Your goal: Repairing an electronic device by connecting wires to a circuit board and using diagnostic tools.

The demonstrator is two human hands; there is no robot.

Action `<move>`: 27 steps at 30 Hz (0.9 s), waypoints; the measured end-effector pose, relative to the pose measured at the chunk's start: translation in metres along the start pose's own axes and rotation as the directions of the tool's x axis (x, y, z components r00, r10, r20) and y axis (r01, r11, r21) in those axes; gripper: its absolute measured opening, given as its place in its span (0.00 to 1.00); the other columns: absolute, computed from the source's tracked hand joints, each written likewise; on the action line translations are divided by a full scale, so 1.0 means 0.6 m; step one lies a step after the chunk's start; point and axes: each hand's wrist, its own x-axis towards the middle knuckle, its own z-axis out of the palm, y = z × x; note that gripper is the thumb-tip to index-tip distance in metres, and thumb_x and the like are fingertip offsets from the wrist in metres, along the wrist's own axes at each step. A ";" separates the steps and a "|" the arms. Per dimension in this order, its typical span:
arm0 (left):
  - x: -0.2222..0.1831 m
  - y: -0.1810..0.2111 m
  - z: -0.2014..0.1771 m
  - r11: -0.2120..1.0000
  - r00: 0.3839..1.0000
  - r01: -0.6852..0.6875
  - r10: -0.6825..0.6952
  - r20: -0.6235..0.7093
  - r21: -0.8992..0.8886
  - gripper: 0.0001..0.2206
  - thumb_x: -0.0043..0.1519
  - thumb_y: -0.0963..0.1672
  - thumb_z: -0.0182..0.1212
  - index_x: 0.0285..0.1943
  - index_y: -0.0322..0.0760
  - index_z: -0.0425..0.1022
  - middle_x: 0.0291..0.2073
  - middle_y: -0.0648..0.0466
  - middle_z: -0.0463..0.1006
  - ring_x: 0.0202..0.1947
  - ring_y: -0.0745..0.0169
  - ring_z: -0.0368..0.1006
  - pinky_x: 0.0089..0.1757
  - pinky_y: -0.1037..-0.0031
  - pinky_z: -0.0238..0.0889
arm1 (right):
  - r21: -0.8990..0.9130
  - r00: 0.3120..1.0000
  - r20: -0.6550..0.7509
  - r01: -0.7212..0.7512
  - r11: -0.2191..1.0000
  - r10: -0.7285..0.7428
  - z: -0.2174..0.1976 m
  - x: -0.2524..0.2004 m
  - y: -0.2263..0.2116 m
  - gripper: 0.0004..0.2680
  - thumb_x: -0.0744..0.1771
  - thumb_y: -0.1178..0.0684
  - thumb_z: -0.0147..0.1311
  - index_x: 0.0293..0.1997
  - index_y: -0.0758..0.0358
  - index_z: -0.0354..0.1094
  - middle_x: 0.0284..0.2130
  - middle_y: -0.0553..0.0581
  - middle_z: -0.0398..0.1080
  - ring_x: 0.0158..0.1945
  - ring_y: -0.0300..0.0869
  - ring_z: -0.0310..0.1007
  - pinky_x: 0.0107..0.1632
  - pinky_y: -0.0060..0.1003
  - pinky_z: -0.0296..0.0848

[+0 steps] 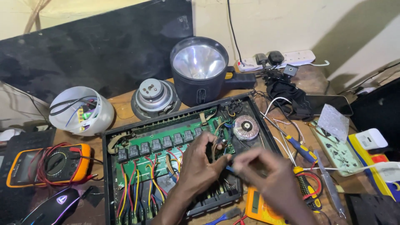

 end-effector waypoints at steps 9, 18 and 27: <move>0.002 0.008 -0.004 0.984 0.993 0.100 -0.107 -0.043 -0.148 0.07 0.56 0.41 0.62 0.35 0.44 0.67 0.28 0.59 0.71 0.26 0.68 0.64 0.30 0.72 0.60 | -0.730 0.964 0.145 0.257 0.633 -0.223 -0.021 0.148 0.098 0.25 0.61 0.37 0.63 0.65 0.44 0.62 0.67 0.60 0.62 0.73 0.61 0.48 0.69 0.66 0.46; 0.005 -0.006 0.007 0.970 0.988 0.099 -0.123 -0.097 -0.221 0.08 0.56 0.39 0.61 0.34 0.44 0.66 0.27 0.59 0.68 0.25 0.68 0.60 0.29 0.72 0.58 | -0.732 0.927 0.034 0.278 0.622 -0.374 -0.019 0.159 0.121 0.26 0.55 0.38 0.71 0.59 0.39 0.71 0.55 0.64 0.61 0.62 0.57 0.55 0.59 0.53 0.56; 0.003 -0.004 -0.002 0.973 0.989 0.074 -0.099 -0.107 -0.218 0.05 0.57 0.41 0.62 0.40 0.42 0.73 0.29 0.60 0.74 0.27 0.70 0.65 0.30 0.75 0.61 | -0.792 0.914 0.134 0.331 0.513 -0.383 -0.015 0.157 0.127 0.27 0.60 0.36 0.62 0.65 0.47 0.64 0.59 0.62 0.69 0.66 0.61 0.55 0.62 0.59 0.58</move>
